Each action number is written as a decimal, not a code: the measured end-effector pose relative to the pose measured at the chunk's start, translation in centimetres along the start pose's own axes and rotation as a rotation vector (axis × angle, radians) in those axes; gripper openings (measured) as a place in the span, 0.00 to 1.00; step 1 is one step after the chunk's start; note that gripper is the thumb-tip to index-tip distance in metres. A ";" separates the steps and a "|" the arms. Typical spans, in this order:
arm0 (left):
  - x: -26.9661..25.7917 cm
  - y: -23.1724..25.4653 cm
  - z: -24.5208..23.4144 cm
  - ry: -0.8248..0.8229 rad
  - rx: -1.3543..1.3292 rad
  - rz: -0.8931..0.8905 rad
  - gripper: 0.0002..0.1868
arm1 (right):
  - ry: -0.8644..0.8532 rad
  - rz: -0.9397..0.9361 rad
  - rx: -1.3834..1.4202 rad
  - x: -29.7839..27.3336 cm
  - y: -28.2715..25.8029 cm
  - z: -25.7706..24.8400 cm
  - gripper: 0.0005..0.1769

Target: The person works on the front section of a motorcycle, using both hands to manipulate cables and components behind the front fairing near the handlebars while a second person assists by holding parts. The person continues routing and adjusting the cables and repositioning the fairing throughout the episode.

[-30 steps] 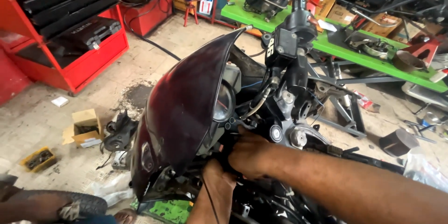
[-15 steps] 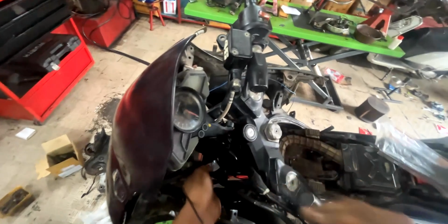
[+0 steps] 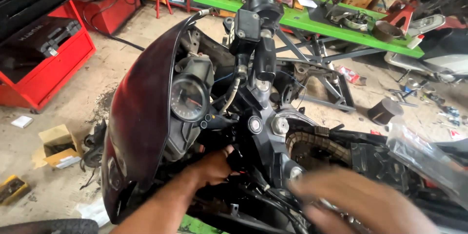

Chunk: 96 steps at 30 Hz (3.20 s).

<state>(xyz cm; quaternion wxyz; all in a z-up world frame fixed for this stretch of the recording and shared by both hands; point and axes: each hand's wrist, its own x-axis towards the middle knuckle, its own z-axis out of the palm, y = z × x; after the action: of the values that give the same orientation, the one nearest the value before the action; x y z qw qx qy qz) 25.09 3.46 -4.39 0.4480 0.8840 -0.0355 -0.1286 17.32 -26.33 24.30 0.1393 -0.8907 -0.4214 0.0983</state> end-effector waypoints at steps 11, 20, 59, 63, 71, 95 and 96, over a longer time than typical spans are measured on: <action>-3.5 2.5 -2.1 -0.086 0.204 0.160 0.18 | -0.571 0.011 -0.501 15.5 -4.9 3.6 0.19; -7.2 3.4 -3.1 0.021 0.083 0.335 0.21 | -0.582 0.013 -0.592 17.4 -3.4 4.8 0.16; -11.0 6.5 -7.9 -0.161 -0.229 0.004 0.16 | -0.346 -0.170 -0.388 18.4 -2.5 8.1 0.16; -11.0 6.2 -7.9 -0.144 -0.122 0.078 0.16 | -0.415 -0.097 -0.433 19.1 -2.2 8.9 0.18; -9.9 5.4 -6.7 -0.171 -0.315 -0.027 0.19 | -0.551 -0.017 -0.433 18.7 -2.4 8.4 0.18; -8.6 2.3 -3.9 -0.237 -0.683 -0.209 0.19 | -0.411 0.133 -0.463 18.6 -2.7 10.3 0.13; -8.6 2.2 -4.0 -0.240 -0.681 -0.208 0.19 | -0.410 0.136 -0.462 18.3 -3.0 10.2 0.13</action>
<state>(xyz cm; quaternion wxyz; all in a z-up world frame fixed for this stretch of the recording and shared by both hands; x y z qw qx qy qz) 18.00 6.82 1.33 0.6936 0.6618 0.0472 -0.2807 23.55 -8.59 14.65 -0.1616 -0.8865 -0.3915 0.1865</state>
